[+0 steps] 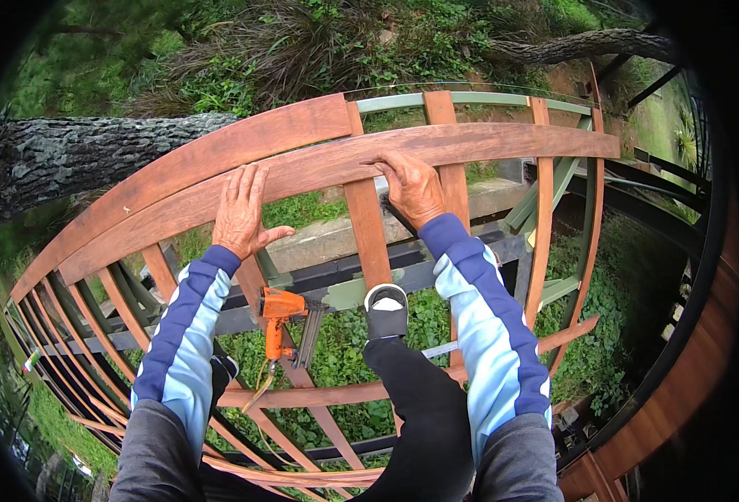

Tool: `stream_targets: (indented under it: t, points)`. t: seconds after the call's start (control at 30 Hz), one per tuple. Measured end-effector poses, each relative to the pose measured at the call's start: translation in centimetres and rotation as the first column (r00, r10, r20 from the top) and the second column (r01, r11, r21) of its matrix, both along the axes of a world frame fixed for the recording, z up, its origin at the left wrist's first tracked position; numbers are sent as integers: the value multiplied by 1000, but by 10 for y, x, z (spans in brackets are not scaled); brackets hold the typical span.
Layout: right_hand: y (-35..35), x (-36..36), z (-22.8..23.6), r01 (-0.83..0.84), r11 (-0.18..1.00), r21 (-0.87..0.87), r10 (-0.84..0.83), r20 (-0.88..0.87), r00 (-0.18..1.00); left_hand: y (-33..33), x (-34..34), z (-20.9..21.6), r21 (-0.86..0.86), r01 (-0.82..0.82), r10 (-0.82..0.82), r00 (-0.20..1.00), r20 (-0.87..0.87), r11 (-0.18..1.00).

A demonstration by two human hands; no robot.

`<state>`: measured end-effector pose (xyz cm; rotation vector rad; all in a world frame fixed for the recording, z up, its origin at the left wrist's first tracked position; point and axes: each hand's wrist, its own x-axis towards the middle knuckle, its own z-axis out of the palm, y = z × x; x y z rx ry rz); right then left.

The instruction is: The person assembles a curved wooden structure by applying glue to the frame and placing wooden slats into position. They use a nail gun to secure the slats and adjust their placement to ensure alignment.

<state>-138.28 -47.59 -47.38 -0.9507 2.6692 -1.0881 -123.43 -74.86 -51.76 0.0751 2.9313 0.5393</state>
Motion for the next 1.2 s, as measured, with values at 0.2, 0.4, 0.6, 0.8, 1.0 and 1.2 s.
stream_targets:
  t: [0.2, 0.4, 0.6, 0.8, 1.0, 1.2]
  points:
    - [-26, -37, -76, -145, 989, 27, 147, -86, 985, 6, -46, -84, -65, 45, -45, 999, 2, 997]
    - [-35, -55, -101, -280, 959, 38, 283, -110, 953, 6, -43, -105, -51, 20, -23, 998, -67, 999]
    - [-41, -68, -100, -336, 941, 35, 336, -2, 942, 6, -44, -103, -76, 10, -17, 995, -94, 997]
    - [-33, -65, -110, -315, 949, 15, 315, -28, 949, 9, -41, -106, -88, 5, -15, 993, -115, 996]
    - [-36, -56, -111, -306, 952, -29, 305, -32, 952, 7, -42, -107, -78, 10, -23, 985, -169, 997]
    - [-40, -45, -114, -240, 966, -96, 238, -29, 971, 7, -44, -104, -39, 15, -20, 992, -127, 999]
